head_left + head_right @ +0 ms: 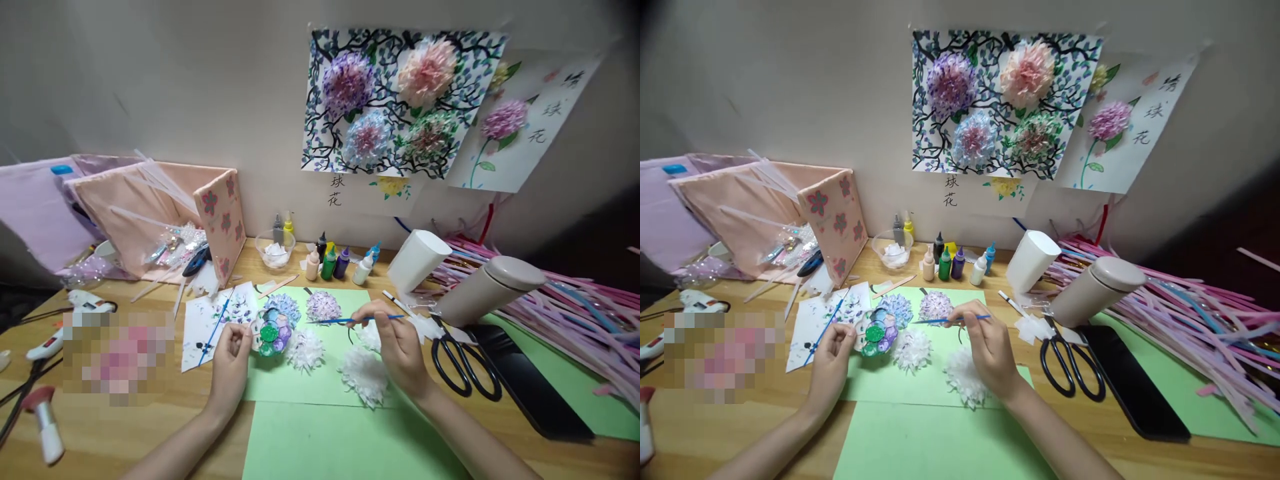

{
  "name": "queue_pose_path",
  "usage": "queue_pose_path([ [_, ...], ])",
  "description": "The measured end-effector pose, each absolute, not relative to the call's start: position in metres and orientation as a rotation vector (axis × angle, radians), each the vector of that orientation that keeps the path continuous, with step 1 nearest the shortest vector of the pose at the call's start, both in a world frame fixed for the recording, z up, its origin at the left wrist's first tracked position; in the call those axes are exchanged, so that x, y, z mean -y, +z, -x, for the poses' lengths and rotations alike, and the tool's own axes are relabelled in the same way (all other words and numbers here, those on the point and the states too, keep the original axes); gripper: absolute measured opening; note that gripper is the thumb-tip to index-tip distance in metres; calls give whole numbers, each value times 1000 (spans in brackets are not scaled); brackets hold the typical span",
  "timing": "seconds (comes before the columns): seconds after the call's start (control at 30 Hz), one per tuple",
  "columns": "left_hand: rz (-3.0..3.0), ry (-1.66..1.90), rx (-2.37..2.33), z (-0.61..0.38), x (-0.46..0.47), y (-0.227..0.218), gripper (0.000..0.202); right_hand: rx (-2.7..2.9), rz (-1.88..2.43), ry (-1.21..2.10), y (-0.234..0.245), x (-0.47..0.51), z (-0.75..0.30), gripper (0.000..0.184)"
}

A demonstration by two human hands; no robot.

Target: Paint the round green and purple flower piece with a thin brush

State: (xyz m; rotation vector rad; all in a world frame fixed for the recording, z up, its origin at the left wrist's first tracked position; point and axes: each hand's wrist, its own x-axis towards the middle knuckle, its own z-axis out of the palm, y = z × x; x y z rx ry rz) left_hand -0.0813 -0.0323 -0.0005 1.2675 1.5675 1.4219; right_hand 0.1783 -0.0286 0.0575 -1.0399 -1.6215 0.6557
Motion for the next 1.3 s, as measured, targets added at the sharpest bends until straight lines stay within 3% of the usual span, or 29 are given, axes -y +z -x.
queue_pose_path([
  [0.2,-1301,1413,-1540,83,28,2,29,1408,1199,721,43,55,-187,21],
  [0.4,-1358,1460,-1511,84,28,0,28,1192,1159,587,21,67,-177,23],
  [0.5,-1386,1533,-1528,83,32,1,25,1384,1114,406,10,67,-172,24],
  [0.7,-1340,1637,-1595,78,37,5,27,1647,955,382,1,73,-177,21],
  [1.3,-1441,1583,-1436,80,32,-4,24,1795,865,180,-11,73,-179,18],
])
